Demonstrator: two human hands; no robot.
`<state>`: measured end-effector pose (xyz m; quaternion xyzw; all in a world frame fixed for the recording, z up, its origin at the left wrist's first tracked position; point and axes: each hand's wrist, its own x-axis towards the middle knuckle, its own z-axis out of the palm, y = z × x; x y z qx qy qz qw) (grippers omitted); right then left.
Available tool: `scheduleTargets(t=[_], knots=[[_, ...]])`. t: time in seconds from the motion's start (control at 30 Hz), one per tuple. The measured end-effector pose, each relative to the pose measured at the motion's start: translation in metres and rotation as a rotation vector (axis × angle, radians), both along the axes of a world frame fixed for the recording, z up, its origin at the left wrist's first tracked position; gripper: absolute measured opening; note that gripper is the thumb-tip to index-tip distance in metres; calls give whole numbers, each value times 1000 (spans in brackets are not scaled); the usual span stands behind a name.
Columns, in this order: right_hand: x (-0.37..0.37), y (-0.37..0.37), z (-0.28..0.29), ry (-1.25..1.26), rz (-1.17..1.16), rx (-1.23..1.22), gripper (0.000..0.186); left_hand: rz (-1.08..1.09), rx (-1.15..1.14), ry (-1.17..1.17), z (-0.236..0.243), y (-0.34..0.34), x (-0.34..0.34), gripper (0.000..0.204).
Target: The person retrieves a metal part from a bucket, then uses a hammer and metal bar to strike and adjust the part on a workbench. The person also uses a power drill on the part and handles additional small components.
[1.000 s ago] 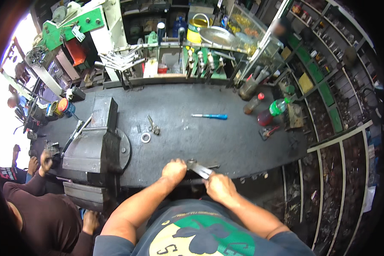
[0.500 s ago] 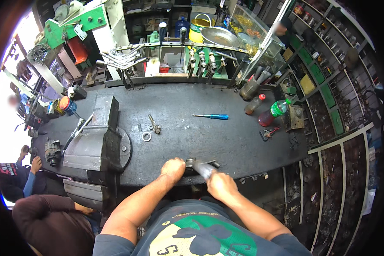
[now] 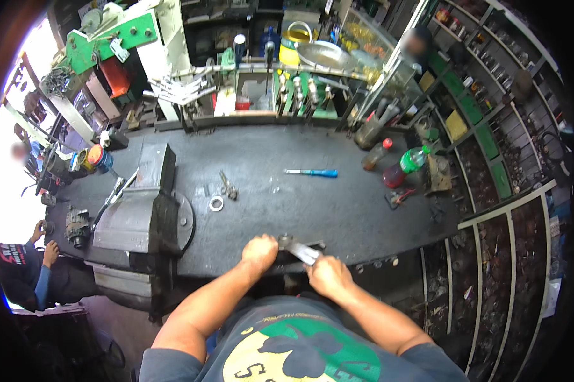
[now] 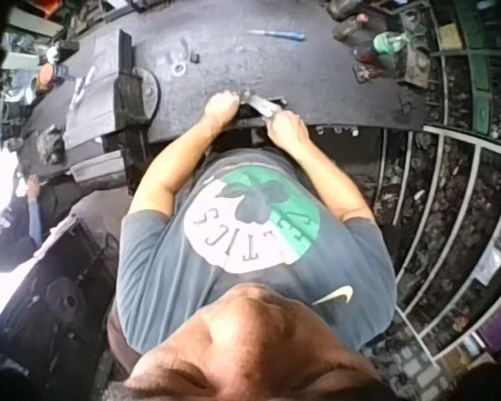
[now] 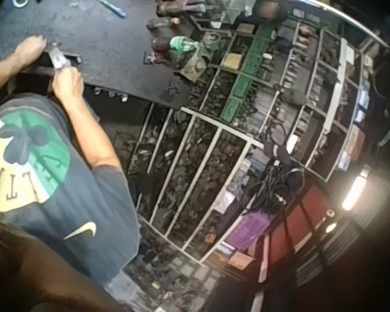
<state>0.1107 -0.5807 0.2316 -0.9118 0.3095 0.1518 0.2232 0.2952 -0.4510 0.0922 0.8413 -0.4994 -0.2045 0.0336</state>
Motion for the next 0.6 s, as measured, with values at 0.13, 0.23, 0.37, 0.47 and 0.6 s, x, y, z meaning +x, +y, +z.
scheduleTargets(t=[0.13,0.23,0.37,0.47,0.6], knots=[[8,1,6,-20,-46,42,46,-3,20,-11,1,5,-4,26],[16,-8,29,-53,49,-23,45,-21,-17,-59,8,-11,5,25],[33,-1,117,-664,14,64,32,-3,1,-59,8,-2,10,24],[13,11,71,-987,-76,14,20,-25,7,-65,5,-1,2,25],[0,4,4,-43,-56,-2,40,-110,-74,-164,-7,-5,-1,26]])
